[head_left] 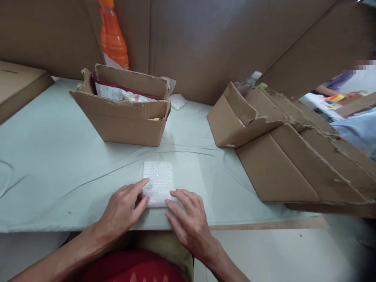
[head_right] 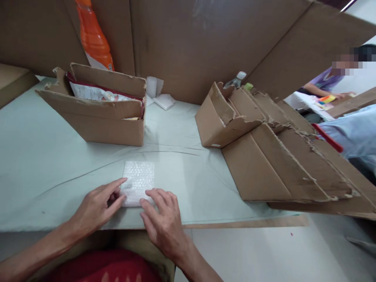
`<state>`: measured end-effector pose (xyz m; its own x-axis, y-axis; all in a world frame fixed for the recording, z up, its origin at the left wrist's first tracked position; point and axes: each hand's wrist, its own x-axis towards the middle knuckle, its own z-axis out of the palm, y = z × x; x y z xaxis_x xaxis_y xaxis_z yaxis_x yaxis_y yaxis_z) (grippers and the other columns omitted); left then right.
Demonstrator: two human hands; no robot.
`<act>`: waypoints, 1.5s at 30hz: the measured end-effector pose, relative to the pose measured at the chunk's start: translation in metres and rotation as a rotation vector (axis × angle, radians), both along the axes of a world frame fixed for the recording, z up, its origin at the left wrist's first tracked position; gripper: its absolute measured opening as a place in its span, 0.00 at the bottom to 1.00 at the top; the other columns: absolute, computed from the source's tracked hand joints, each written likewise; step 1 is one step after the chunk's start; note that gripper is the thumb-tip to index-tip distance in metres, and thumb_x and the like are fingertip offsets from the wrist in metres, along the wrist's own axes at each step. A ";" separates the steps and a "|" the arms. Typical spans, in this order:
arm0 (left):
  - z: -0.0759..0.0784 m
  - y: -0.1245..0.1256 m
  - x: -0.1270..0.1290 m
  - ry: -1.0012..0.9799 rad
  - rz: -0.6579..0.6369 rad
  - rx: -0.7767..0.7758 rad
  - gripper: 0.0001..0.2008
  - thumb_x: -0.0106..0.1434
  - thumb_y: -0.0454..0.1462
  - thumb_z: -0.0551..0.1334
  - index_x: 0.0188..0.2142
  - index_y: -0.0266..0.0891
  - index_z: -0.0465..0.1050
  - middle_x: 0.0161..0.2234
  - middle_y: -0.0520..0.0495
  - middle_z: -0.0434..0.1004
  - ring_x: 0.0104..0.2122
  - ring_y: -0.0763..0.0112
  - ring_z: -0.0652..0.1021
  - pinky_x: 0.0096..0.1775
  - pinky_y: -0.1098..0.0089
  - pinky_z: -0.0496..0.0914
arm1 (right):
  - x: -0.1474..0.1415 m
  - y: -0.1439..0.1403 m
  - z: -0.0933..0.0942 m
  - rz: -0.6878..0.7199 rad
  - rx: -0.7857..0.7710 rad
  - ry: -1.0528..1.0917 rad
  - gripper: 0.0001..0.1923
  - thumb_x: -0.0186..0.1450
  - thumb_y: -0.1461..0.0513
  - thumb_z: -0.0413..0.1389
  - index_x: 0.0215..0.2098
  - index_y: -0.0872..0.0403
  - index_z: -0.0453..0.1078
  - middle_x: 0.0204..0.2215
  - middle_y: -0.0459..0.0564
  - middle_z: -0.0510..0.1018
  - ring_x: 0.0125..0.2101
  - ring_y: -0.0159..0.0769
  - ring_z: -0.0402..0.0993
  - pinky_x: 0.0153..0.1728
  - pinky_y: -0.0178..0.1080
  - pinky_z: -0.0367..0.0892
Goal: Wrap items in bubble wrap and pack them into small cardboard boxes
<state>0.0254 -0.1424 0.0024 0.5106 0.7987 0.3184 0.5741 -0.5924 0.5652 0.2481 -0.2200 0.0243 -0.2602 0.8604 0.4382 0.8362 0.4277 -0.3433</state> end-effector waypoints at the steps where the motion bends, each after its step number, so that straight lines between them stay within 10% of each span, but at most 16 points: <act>1: 0.000 0.002 0.001 0.012 0.009 0.040 0.18 0.69 0.35 0.58 0.57 0.38 0.66 0.32 0.50 0.77 0.30 0.68 0.77 0.34 0.68 0.73 | -0.001 0.003 -0.001 0.033 -0.026 -0.049 0.13 0.69 0.67 0.55 0.51 0.53 0.71 0.53 0.57 0.77 0.55 0.49 0.70 0.51 0.52 0.65; 6: 0.009 -0.003 -0.004 -0.013 -0.085 0.171 0.17 0.68 0.34 0.59 0.56 0.37 0.67 0.50 0.38 0.75 0.49 0.57 0.75 0.50 0.58 0.71 | -0.005 0.018 -0.003 0.094 -0.104 -0.031 0.11 0.71 0.68 0.52 0.49 0.53 0.72 0.45 0.54 0.81 0.46 0.42 0.75 0.47 0.47 0.66; 12: 0.018 -0.013 -0.015 -0.073 -0.160 -0.048 0.19 0.68 0.31 0.57 0.58 0.40 0.65 0.38 0.49 0.79 0.37 0.69 0.77 0.41 0.69 0.73 | -0.005 0.008 0.003 0.110 -0.360 0.187 0.12 0.74 0.64 0.52 0.53 0.51 0.71 0.43 0.49 0.83 0.41 0.38 0.78 0.47 0.42 0.68; 19: 0.002 0.007 -0.003 0.009 -0.014 0.026 0.15 0.69 0.37 0.57 0.54 0.38 0.70 0.31 0.49 0.78 0.31 0.65 0.76 0.37 0.63 0.72 | -0.008 0.007 0.005 0.062 -0.138 -0.051 0.14 0.70 0.61 0.57 0.54 0.54 0.70 0.51 0.59 0.76 0.49 0.49 0.72 0.48 0.51 0.66; 24: 0.007 0.000 -0.007 -0.168 0.134 -0.393 0.23 0.67 0.44 0.60 0.60 0.42 0.65 0.43 0.44 0.78 0.34 0.66 0.76 0.30 0.69 0.71 | -0.006 0.018 -0.002 0.032 -0.128 0.108 0.10 0.71 0.67 0.54 0.50 0.53 0.71 0.43 0.53 0.81 0.42 0.42 0.76 0.43 0.45 0.67; 28: 0.014 -0.007 -0.007 -0.449 0.208 -0.785 0.35 0.61 0.45 0.64 0.65 0.42 0.55 0.58 0.37 0.69 0.47 0.61 0.77 0.44 0.63 0.74 | -0.011 0.020 -0.005 -0.035 -0.188 0.396 0.09 0.71 0.66 0.55 0.48 0.52 0.72 0.41 0.50 0.82 0.41 0.38 0.78 0.43 0.41 0.69; 32: 0.012 -0.004 0.004 -0.636 0.169 -0.971 0.38 0.58 0.43 0.65 0.65 0.39 0.54 0.50 0.40 0.72 0.45 0.63 0.77 0.48 0.62 0.72 | -0.014 0.016 -0.003 0.021 -0.331 0.479 0.08 0.69 0.65 0.58 0.45 0.51 0.74 0.40 0.49 0.83 0.40 0.38 0.78 0.45 0.42 0.70; 36: 0.016 -0.003 0.011 -0.609 0.085 -0.942 0.34 0.59 0.40 0.63 0.64 0.38 0.57 0.41 0.47 0.72 0.38 0.68 0.77 0.42 0.67 0.73 | -0.001 0.018 0.009 0.086 -0.525 0.603 0.10 0.67 0.59 0.60 0.46 0.50 0.75 0.46 0.51 0.81 0.48 0.42 0.76 0.52 0.43 0.68; 41: 0.032 -0.006 0.009 -0.448 -0.049 -0.722 0.29 0.61 0.35 0.60 0.63 0.43 0.63 0.42 0.47 0.76 0.39 0.69 0.79 0.44 0.69 0.75 | 0.011 0.033 0.024 0.126 -0.788 0.729 0.38 0.58 0.46 0.66 0.62 0.51 0.68 0.57 0.56 0.75 0.54 0.48 0.72 0.55 0.46 0.67; 45: 0.038 0.001 0.004 -0.299 -0.106 -0.412 0.29 0.61 0.31 0.59 0.62 0.47 0.64 0.42 0.48 0.80 0.39 0.68 0.81 0.42 0.70 0.77 | 0.001 0.045 0.029 0.152 -0.803 0.671 0.15 0.63 0.51 0.60 0.41 0.53 0.78 0.36 0.49 0.82 0.39 0.40 0.76 0.44 0.39 0.70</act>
